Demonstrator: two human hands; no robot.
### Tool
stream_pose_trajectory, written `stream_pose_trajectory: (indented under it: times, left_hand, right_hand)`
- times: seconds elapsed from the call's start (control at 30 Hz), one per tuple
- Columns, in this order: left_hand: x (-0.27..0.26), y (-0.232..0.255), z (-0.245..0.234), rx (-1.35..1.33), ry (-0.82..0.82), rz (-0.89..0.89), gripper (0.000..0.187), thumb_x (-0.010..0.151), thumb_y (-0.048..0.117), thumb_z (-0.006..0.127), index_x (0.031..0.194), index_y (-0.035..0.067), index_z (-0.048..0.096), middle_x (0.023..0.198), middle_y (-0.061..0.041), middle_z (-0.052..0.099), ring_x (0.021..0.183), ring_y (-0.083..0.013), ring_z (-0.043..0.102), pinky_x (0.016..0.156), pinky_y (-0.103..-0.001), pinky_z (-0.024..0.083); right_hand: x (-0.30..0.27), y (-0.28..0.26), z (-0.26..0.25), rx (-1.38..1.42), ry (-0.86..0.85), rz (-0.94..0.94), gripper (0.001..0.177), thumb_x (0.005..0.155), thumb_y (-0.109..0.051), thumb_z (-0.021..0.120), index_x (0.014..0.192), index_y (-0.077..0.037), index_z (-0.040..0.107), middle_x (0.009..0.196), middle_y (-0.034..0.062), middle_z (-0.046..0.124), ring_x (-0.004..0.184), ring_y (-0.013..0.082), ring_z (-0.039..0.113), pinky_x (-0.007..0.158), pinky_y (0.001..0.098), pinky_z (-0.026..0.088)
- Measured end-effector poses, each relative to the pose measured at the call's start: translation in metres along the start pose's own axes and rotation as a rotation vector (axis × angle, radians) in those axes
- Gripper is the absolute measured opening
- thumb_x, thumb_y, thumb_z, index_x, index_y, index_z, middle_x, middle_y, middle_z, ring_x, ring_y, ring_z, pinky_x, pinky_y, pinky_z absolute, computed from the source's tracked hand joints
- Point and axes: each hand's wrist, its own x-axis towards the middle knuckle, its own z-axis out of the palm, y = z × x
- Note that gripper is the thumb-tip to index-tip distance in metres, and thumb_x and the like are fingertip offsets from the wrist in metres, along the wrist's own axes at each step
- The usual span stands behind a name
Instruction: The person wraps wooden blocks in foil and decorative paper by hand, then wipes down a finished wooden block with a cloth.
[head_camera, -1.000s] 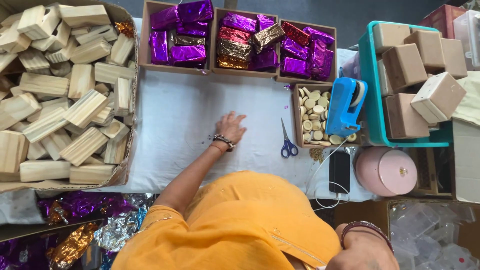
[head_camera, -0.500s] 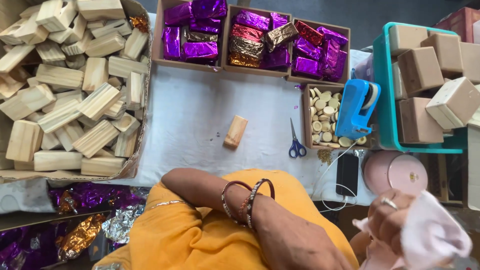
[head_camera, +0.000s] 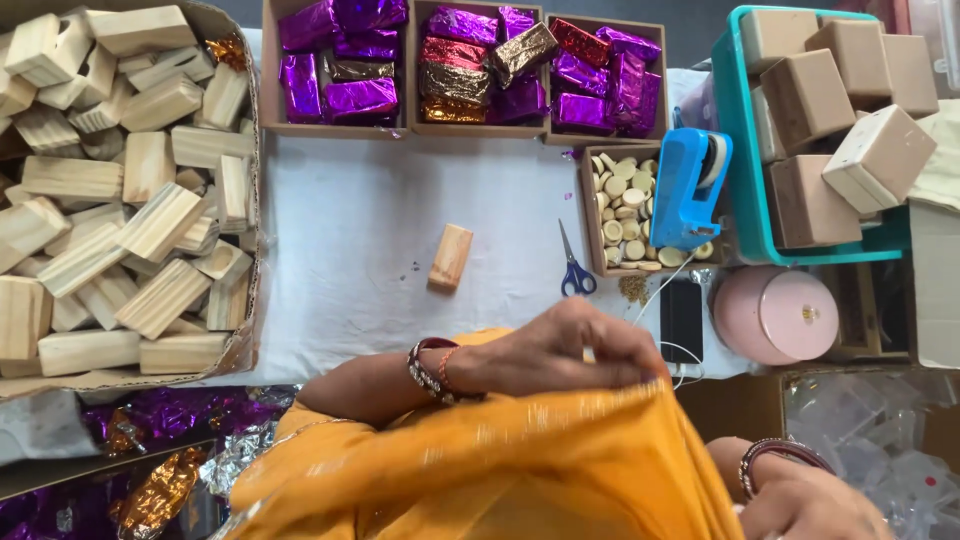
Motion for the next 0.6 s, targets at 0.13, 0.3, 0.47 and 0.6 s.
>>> stream_pose_trajectory:
  times: [0.13, 0.3, 0.47, 0.6]
  left_hand:
    - [-0.001, -0.019, -0.018, -0.336, 0.235, 0.032, 0.015, 0.111, 0.010, 0.061, 0.116, -0.001, 0.071, 0.104, -0.004, 0.074, 0.094, -0.0065, 0.068, 0.085, -0.023, 0.058]
    - [-0.023, -0.038, -0.065, -0.332, 0.456, -0.070, 0.017, 0.106, 0.012, 0.063, 0.110, -0.003, 0.070, 0.097, -0.004, 0.073, 0.084, -0.0069, 0.066, 0.076, -0.024, 0.056]
    - [-0.058, -0.069, -0.109, -0.201, 0.469, -0.292, 0.031, 0.105, 0.024, 0.058, 0.109, -0.003, 0.071, 0.096, -0.007, 0.073, 0.083, -0.0097, 0.065, 0.077, -0.025, 0.054]
    - [-0.071, -0.075, -0.102, -0.045, 0.183, -0.479, 0.039, 0.100, 0.032, 0.056, 0.134, 0.013, 0.056, 0.121, -0.010, 0.065, 0.100, -0.0101, 0.066, 0.090, -0.025, 0.054]
  right_hand:
    - [0.019, 0.031, -0.065, 0.073, 0.338, -0.223, 0.008, 0.084, -0.024, 0.070, 0.080, -0.017, 0.069, 0.088, -0.0048, 0.075, 0.080, 0.0048, 0.066, 0.067, 0.0201, 0.055]
    - [0.126, -0.034, -0.104, 0.171, 0.724, -0.508, 0.021, 0.093, -0.028, 0.071, 0.101, -0.008, 0.069, 0.099, 0.0054, 0.072, 0.085, 0.0108, 0.069, 0.075, 0.0217, 0.056]
    - [0.221, -0.128, -0.067, 0.577, 0.971, -0.473, 0.016, 0.109, -0.018, 0.066, 0.113, -0.002, 0.065, 0.111, 0.0081, 0.072, 0.096, 0.0123, 0.069, 0.089, 0.0249, 0.058]
    - [0.240, -0.098, -0.049, 0.539, 0.615, -0.422, 0.015, 0.094, -0.005, 0.072, 0.108, -0.001, 0.068, 0.103, 0.0075, 0.071, 0.092, 0.0139, 0.067, 0.082, 0.0268, 0.055]
